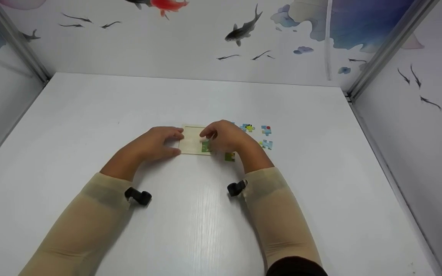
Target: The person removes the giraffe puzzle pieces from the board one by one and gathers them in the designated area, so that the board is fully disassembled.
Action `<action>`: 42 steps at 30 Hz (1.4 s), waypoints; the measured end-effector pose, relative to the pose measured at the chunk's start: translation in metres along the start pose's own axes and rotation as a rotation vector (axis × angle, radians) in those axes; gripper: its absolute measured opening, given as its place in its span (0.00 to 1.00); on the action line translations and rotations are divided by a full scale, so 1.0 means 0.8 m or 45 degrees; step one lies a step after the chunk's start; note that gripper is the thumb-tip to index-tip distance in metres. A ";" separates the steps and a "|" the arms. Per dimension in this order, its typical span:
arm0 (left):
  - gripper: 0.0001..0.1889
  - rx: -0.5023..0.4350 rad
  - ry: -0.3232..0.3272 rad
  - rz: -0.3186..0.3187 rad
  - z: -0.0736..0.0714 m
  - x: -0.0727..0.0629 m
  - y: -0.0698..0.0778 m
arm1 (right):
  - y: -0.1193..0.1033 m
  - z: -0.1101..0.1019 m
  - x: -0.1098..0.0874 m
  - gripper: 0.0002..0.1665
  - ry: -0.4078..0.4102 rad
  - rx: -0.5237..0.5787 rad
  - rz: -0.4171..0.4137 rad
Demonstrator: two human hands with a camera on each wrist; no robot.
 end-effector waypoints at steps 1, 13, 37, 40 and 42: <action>0.27 -0.006 0.001 -0.004 0.000 0.000 0.000 | 0.000 0.000 -0.001 0.20 0.006 0.018 -0.002; 0.27 0.012 0.000 -0.007 -0.001 -0.004 0.005 | 0.012 -0.004 -0.003 0.10 0.014 0.057 -0.003; 0.27 0.036 -0.025 0.010 0.002 0.003 -0.001 | 0.156 -0.072 -0.090 0.18 -0.056 0.196 0.196; 0.27 0.042 -0.030 0.010 0.001 0.003 -0.003 | 0.172 -0.076 -0.094 0.20 -0.091 0.204 0.221; 0.28 0.031 -0.028 0.004 0.000 0.001 -0.003 | 0.179 -0.077 -0.094 0.20 -0.110 0.204 0.238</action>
Point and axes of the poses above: each hand's wrist, its own x-axis towards the middle knuckle, its own z-axis out of the palm, y = z × x, the point moved 3 cm from there along x, towards the middle knuckle, and after that the axes turned 11 degrees about -x, right-handed, at the moved point
